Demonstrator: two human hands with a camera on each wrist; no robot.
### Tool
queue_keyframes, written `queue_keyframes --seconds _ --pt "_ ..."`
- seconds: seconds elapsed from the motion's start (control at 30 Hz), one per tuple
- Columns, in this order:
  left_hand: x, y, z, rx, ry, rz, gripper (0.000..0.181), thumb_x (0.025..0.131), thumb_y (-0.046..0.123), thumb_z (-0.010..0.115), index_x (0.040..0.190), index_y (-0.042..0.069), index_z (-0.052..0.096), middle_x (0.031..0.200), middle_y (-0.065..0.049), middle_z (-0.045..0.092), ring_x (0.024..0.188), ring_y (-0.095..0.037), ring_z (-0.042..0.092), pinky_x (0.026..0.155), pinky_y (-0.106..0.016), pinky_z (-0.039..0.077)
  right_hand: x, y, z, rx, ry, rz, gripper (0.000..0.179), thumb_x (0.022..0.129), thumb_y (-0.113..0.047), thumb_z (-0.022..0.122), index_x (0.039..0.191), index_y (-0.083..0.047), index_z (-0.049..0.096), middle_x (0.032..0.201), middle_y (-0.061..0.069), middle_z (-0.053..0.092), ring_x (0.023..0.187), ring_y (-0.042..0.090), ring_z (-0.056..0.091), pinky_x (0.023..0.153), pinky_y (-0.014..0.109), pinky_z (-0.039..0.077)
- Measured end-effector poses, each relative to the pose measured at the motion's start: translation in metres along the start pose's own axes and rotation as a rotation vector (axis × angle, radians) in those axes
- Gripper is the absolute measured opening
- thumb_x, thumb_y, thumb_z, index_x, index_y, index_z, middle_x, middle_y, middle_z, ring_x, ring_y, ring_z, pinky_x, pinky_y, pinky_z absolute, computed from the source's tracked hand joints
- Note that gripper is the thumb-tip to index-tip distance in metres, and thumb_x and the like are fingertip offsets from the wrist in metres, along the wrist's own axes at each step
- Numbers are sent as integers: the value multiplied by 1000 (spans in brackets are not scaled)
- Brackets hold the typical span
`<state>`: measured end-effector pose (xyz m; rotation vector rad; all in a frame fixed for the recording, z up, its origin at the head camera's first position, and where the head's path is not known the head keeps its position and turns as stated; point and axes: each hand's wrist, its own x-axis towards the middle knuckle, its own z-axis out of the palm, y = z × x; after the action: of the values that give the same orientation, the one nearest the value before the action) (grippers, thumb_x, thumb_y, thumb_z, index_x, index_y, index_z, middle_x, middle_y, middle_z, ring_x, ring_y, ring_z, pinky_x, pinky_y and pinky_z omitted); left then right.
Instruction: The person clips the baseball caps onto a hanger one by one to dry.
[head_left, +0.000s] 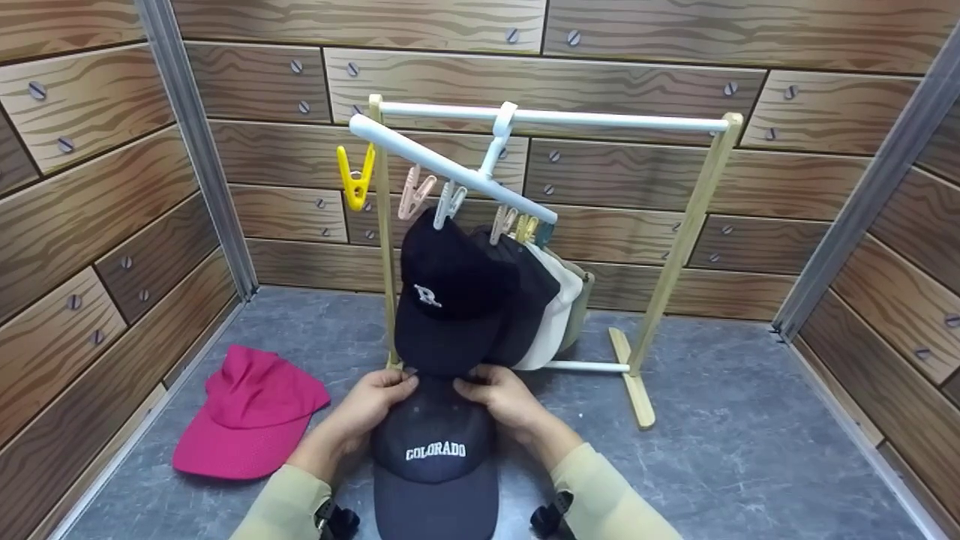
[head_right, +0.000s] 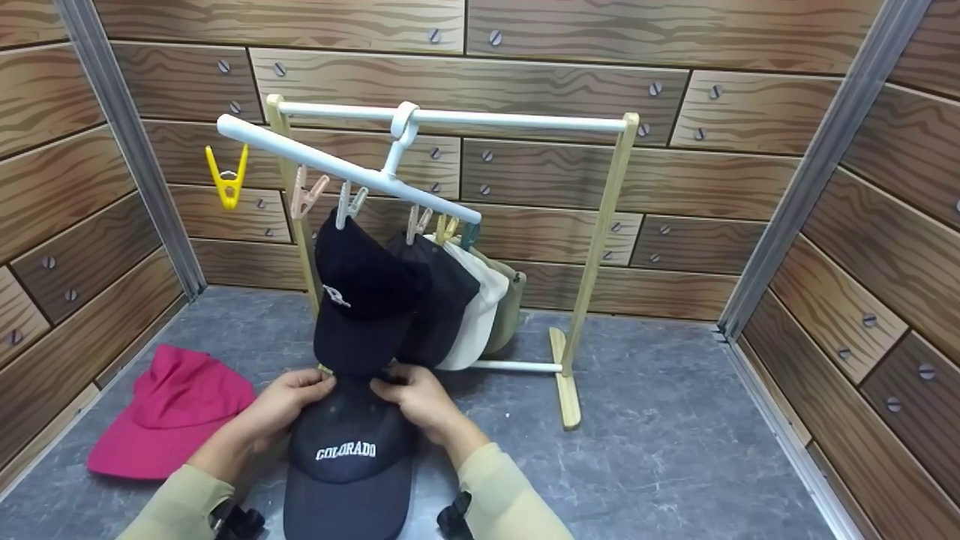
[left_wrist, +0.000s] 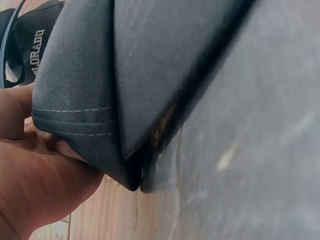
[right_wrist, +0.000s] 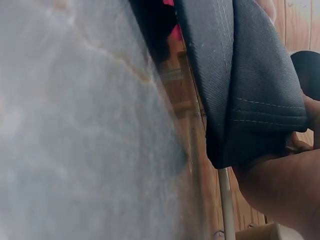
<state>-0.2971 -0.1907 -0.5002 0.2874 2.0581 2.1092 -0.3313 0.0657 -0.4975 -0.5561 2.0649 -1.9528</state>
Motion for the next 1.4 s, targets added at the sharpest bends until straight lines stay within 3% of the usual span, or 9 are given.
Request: queue_keyframes --seconds 0.3,0.77,1.03,1.27,1.4 --pt "2 -1 10 -21 -24 7 24 113 22 65 95 8 74 88 0 73 79 -11 71 71 -27 60 -5 2 -8 105 4 32 13 102 -14 79 103 -3 73 92 1 71 85 12 70 78 26 60" --pt "7 -1 20 -112 -25 -1 26 114 20 62 121 -1 75 104 -6 78 93 -14 76 83 -29 63 -7 3 -17 300 -48 86 6 106 -11 73 104 -6 72 94 4 75 85 14 75 78 27 62" --pt "9 -1 24 -119 -24 -1 46 114 17 57 150 -12 58 113 -10 79 95 -14 77 85 -30 63 -8 3 -21 382 -66 122 9 108 -12 71 101 -8 68 93 4 73 84 15 76 76 28 64" --pt "13 -1 28 -108 1 22 54 112 14 56 158 -14 49 135 -17 72 102 -15 74 90 -29 62 -6 3 -25 418 -60 141 9 108 -13 71 103 -7 69 96 6 76 86 17 77 78 30 65" --pt "14 -1 32 -117 18 31 48 112 14 56 154 -11 56 132 -14 72 104 -16 74 93 -31 61 -7 1 -27 438 -80 145 11 110 -14 68 102 -7 69 95 6 76 85 17 78 78 30 65"
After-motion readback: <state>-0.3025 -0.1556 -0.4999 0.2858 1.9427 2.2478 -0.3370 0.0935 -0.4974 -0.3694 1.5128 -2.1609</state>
